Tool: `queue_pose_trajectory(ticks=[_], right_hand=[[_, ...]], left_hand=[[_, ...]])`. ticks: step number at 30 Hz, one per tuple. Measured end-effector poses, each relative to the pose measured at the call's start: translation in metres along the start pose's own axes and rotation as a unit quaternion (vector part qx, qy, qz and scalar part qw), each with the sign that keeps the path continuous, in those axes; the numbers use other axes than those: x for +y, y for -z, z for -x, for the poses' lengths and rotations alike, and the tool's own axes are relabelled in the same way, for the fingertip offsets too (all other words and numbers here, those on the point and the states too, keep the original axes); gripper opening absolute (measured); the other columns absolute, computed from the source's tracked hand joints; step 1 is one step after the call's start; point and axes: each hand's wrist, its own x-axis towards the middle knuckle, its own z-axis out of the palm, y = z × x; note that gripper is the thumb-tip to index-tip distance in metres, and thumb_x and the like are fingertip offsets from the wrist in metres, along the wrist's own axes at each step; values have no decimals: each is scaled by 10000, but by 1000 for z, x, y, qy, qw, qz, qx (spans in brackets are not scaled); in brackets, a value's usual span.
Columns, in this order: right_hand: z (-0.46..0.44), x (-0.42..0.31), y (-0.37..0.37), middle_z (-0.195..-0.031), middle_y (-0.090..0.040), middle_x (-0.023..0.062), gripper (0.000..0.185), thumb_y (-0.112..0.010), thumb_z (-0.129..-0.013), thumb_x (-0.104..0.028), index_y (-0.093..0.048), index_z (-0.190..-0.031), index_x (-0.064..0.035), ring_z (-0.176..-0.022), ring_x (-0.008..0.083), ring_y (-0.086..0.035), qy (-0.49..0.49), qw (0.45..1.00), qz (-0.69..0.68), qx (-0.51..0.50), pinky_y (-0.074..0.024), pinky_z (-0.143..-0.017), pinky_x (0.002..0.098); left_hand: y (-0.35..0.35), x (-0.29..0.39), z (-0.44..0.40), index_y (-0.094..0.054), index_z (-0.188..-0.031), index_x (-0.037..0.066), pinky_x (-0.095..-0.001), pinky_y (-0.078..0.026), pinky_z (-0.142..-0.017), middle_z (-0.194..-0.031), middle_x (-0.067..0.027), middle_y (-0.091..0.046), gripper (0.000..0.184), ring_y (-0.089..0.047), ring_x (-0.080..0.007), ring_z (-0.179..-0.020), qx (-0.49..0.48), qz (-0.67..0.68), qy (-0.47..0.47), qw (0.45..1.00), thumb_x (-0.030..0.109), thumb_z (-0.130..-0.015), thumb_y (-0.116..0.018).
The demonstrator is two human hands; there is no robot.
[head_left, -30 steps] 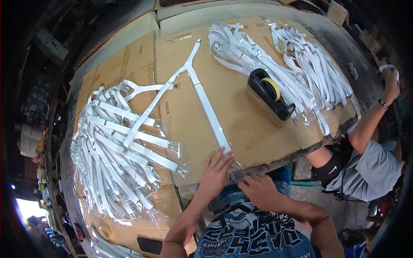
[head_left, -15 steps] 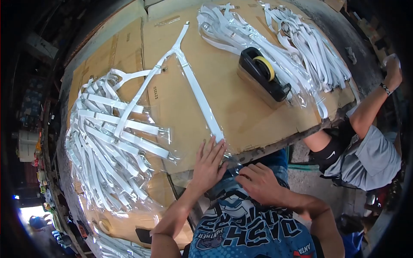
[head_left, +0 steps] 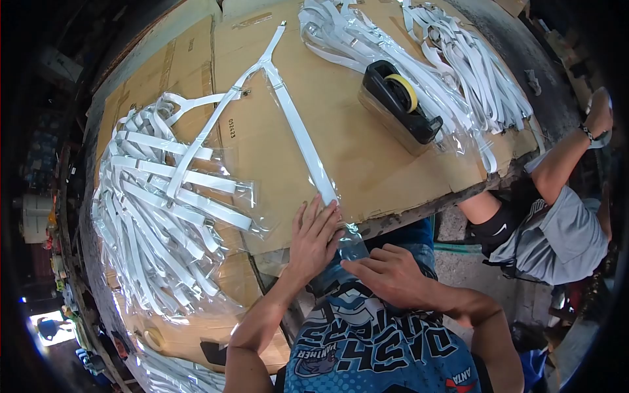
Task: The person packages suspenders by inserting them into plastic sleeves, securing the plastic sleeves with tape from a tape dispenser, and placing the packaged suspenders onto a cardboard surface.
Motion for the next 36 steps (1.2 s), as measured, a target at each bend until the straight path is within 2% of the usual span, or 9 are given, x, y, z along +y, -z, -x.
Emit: queue_pose_trajectory(ticks=[8,13,16,19,22,25,28,32,36], right_hand=[[-6,3,3,-969,-637,29,496,-674,-718,-164,-584,-1194,-59,-847,203,-558,20,999,-31,14,-445,-747,350],[-15,21,16,-1150,-618,79,615,-770,-701,-219,-552,-1254,-60,-1071,253,-575,-70,994,-76,36,-432,-914,404],[-12,51,-9,-1115,-644,93,508,-759,-734,-179,-590,-1197,-54,-1084,269,-588,-86,990,-92,66,-442,-924,408],[-14,73,-35,-1023,-669,117,365,-736,-779,-134,-631,-1116,-44,-973,286,-624,-71,974,-192,93,-479,-828,384],[-28,75,-40,-849,-677,128,221,-694,-824,-109,-653,-1018,-13,-768,262,-651,-184,947,-240,106,-490,-673,353],[-49,86,-50,-734,-658,123,242,-653,-837,-84,-598,-1055,6,-623,202,-623,-282,898,-317,118,-460,-574,327],[-64,89,-37,-704,-626,68,332,-656,-839,-33,-501,-1132,-15,-626,100,-580,-372,850,-367,60,-452,-592,262],[-62,94,-45,-702,-638,68,382,-674,-832,-58,-469,-1152,-22,-596,93,-559,-372,843,-381,69,-433,-558,260],[-53,81,-41,-734,-662,102,406,-683,-816,-85,-473,-1156,-13,-573,126,-567,-370,861,-343,70,-435,-551,282]], left_hand=[[4,5,4,-677,-976,65,-404,-433,-906,-1091,-52,-656,240,-593,-255,-1069,49,64,-49,996,90,-745,-736],[4,6,6,-676,-967,52,-370,-471,-843,-988,-84,-679,235,-632,-264,-970,54,163,20,985,22,-736,-707],[2,4,8,-672,-975,38,-375,-480,-827,-975,-97,-681,241,-635,-280,-957,42,209,50,976,-1,-738,-689],[4,5,6,-667,-976,25,-359,-496,-760,-946,-113,-685,215,-651,-263,-883,27,233,128,964,4,-762,-679],[-3,9,6,-640,-1013,4,-324,-499,-653,-868,-126,-692,201,-652,-206,-740,43,330,226,916,30,-815,-662],[-1,14,-6,-591,-1071,-19,-289,-485,-562,-772,-126,-691,219,-626,-152,-615,41,380,328,864,70,-875,-631],[5,9,-20,-550,-1107,-36,-279,-480,-518,-695,-114,-678,253,-618,-144,-551,27,351,392,850,110,-909,-610],[-2,1,-29,-535,-1085,-23,-229,-449,-449,-656,-103,-645,245,-588,-95,-522,67,434,420,794,159,-936,-604],[2,-5,-37,-530,-1063,-19,-247,-456,-438,-639,-96,-635,248,-576,-117,-470,38,391,424,816,152,-914,-629]])
